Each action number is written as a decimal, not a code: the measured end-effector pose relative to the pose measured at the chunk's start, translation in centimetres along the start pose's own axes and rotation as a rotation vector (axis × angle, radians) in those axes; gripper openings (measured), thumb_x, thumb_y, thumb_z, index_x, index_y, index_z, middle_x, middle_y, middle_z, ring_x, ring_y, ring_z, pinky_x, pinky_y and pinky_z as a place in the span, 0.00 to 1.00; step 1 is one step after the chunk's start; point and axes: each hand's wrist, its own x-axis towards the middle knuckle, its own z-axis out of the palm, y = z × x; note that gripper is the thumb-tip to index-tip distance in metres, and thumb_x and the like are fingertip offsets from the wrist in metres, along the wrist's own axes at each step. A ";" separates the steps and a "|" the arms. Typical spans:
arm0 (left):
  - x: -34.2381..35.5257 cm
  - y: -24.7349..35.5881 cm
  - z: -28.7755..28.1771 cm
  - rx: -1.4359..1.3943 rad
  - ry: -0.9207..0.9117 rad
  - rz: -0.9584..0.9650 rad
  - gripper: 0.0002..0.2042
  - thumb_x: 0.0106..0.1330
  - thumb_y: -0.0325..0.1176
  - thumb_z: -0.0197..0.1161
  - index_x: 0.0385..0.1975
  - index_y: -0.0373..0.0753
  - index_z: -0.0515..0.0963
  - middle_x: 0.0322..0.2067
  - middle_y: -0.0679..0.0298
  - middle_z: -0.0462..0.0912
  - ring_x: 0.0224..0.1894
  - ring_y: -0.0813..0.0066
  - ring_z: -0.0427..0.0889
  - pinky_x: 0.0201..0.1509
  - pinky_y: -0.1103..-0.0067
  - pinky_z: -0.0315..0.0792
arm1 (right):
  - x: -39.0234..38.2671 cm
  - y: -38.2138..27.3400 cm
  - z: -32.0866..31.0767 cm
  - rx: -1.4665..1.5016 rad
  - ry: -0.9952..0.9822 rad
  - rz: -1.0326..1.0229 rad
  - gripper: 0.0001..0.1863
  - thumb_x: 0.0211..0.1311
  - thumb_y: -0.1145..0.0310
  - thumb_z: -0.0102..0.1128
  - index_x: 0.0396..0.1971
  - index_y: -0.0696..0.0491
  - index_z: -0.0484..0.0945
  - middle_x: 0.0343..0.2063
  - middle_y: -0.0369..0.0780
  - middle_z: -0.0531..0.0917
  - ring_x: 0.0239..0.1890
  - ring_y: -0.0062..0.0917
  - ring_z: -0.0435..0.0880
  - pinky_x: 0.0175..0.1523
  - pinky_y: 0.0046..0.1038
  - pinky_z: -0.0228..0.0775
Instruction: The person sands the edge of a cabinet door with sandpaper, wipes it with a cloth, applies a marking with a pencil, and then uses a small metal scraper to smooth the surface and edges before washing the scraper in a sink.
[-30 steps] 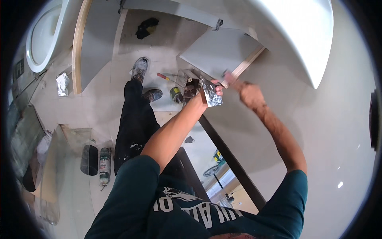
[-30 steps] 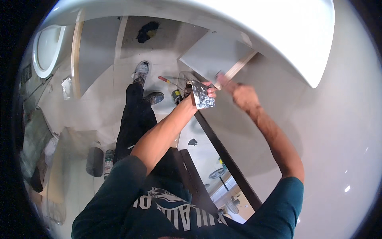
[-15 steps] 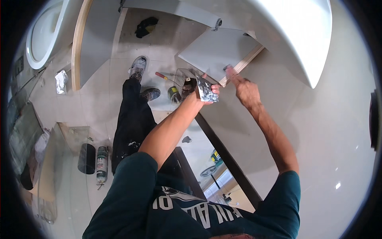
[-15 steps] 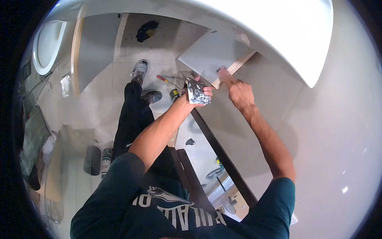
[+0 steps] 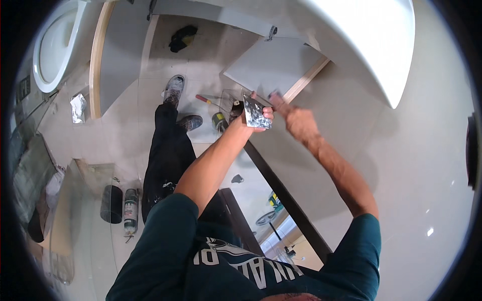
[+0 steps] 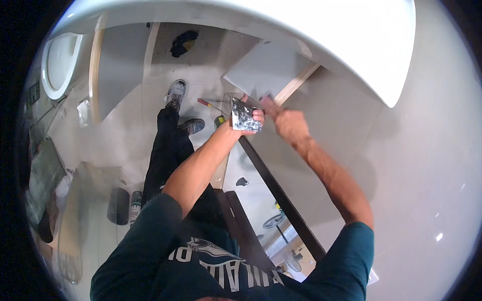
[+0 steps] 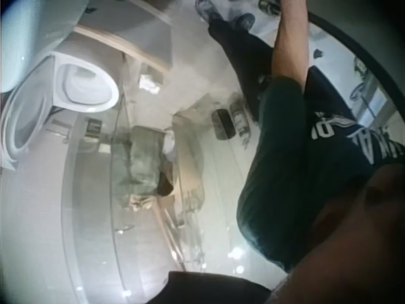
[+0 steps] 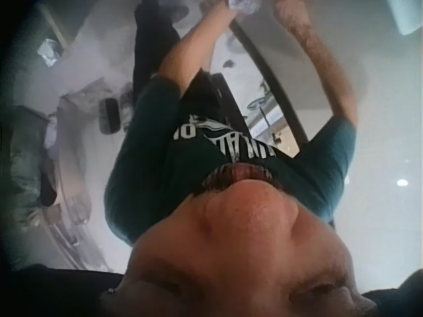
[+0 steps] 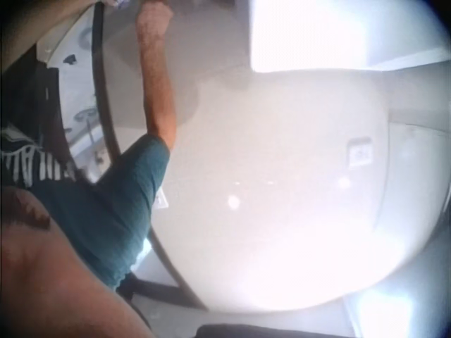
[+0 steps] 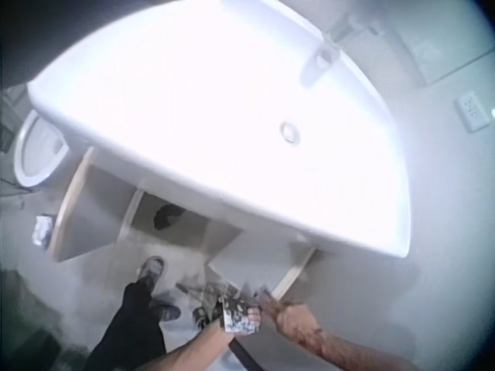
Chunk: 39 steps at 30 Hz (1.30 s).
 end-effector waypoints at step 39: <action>-0.6 -0.7 5.3 0.420 0.380 0.168 0.11 0.70 0.49 0.61 0.33 0.54 0.68 0.13 0.75 0.69 0.17 0.75 0.73 0.20 0.75 0.66 | 3.5 10.0 -2.0 0.270 0.239 0.209 0.38 0.62 0.87 0.42 0.72 0.42 0.64 0.69 0.34 0.71 0.63 0.39 0.77 0.64 0.36 0.74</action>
